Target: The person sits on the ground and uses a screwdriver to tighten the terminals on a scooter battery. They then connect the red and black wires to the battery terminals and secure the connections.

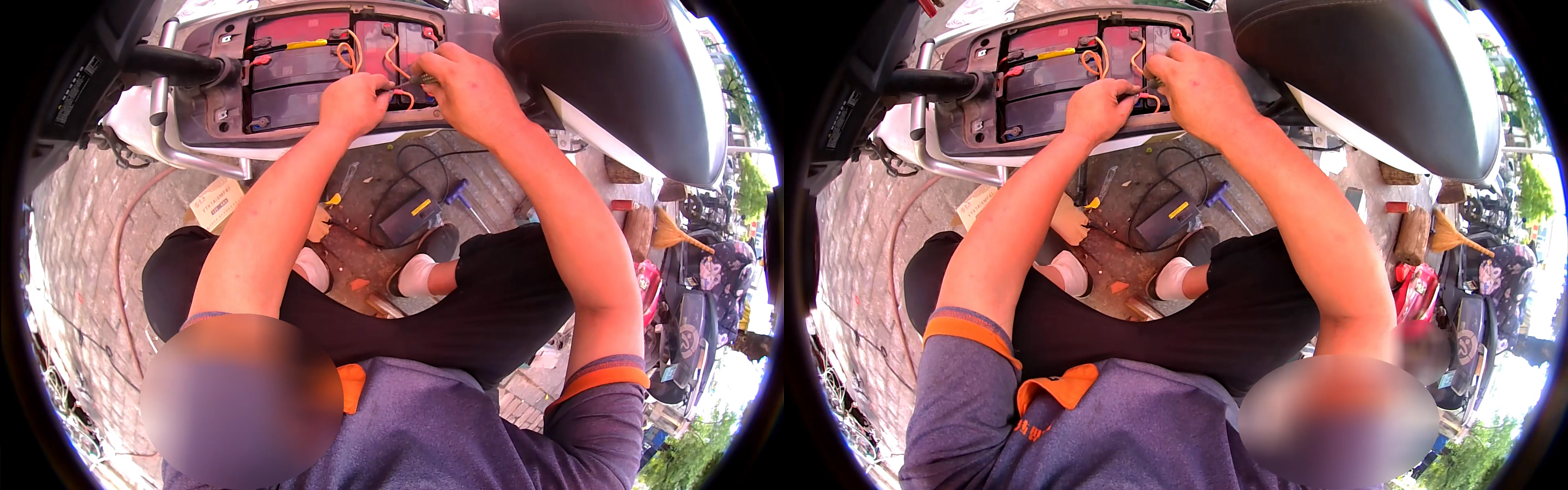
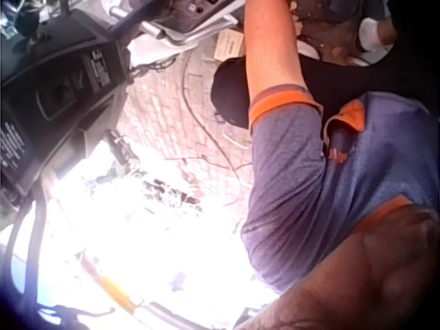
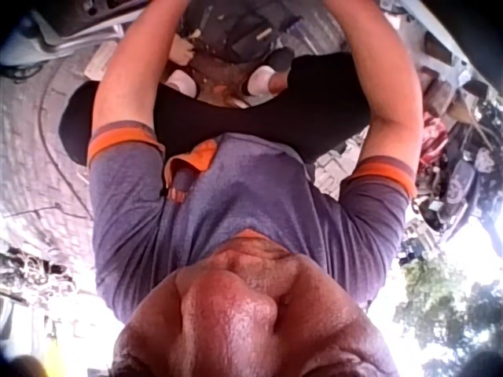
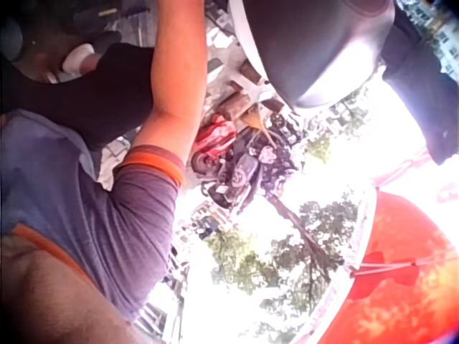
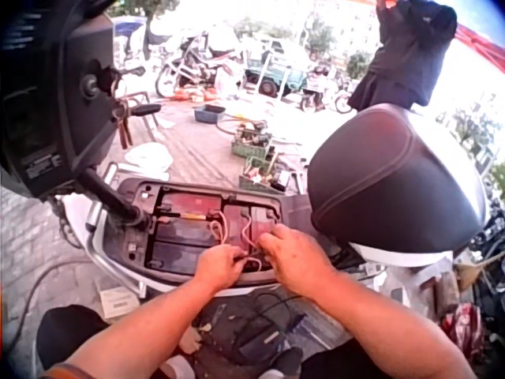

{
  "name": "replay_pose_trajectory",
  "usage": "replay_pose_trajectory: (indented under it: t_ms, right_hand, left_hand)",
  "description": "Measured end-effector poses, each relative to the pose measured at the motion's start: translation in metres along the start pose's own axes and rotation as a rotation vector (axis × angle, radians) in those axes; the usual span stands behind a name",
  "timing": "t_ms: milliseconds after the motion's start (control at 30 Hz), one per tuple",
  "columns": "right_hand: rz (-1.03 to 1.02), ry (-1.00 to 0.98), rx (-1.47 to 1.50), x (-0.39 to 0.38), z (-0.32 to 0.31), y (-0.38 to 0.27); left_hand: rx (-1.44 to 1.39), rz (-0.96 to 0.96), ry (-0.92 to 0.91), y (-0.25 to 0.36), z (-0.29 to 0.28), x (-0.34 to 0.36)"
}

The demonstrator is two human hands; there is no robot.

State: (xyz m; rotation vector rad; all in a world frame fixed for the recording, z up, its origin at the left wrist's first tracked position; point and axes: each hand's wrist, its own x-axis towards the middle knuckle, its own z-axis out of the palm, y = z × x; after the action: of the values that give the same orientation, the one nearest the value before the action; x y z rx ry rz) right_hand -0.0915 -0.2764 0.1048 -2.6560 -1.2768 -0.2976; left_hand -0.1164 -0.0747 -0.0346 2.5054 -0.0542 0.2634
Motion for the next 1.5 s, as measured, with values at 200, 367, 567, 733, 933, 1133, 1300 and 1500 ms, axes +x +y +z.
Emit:
replay_pose_trajectory:
  t_ms: [200,367,567,733,933,1133,1300,1500]
  right_hand:
    - [-0.032,-0.011,-0.027,0.003,0.001,-0.002]
    - [-0.287,0.049,0.003,0.008,0.003,0.003]
    - [0.108,-0.414,-0.196,0.034,-0.027,-0.021]
    - [-0.052,-0.141,-0.073,0.031,-0.001,-0.004]
    - [-0.002,-0.021,-0.033,0.036,0.012,0.007]
    - [0.198,-0.295,-0.096,0.054,-0.009,-0.014]
    - [0.040,-0.308,-0.162,0.046,-0.002,-0.015]
    - [0.169,-0.227,-0.145,0.049,0.005,-0.020]
  left_hand:
    - [-0.003,-0.003,0.003,0.001,-0.001,0.000]
    - [0.033,0.007,-0.016,0.004,-0.003,0.002]
    - [0.034,-0.015,-0.029,0.004,-0.006,0.001]
    - [0.019,-0.003,-0.029,0.010,-0.010,0.000]
    - [0.016,-0.006,-0.053,0.009,-0.007,0.000]
    - [0.000,-0.004,-0.001,0.007,-0.013,-0.014]
    - [0.153,0.133,-0.217,0.034,-0.030,-0.031]
    - [0.350,0.057,-0.407,0.038,-0.029,-0.009]
